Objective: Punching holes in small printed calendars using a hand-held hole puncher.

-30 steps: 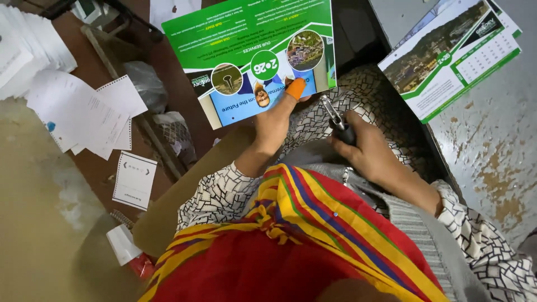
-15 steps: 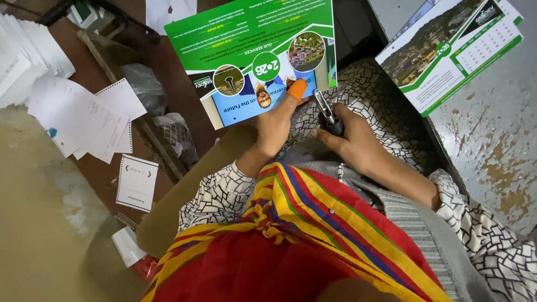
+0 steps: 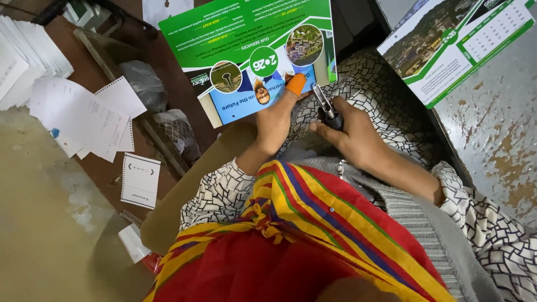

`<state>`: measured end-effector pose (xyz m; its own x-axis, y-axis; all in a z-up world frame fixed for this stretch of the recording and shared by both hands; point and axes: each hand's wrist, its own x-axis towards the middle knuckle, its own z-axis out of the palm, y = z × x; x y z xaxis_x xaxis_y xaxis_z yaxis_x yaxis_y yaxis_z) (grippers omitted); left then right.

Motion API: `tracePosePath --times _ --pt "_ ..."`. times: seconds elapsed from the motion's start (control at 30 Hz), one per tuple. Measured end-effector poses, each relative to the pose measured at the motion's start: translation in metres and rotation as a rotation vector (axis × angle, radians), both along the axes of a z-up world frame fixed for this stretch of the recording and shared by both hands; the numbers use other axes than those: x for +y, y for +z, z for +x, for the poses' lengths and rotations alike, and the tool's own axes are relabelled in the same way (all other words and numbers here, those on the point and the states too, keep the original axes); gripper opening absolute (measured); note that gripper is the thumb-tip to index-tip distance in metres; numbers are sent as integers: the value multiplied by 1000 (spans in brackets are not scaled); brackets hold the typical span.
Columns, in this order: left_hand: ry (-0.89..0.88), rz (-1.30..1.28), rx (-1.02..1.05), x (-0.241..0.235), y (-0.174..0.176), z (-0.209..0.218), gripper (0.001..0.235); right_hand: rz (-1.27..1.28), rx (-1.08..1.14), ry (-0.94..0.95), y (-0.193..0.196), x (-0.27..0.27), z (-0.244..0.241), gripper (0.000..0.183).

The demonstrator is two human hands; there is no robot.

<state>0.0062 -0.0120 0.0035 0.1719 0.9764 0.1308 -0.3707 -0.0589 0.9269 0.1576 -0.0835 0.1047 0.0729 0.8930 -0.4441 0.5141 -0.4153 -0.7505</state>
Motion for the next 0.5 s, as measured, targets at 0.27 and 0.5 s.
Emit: tracePosePath --times 0.27,0.5 --pt "-7 -46 -157 3 19 1 37 5 -3 -2 0 0 -1 36" --pt "16 -58 -161 1 14 2 36 -2 -9 6 0 1 -1 37"
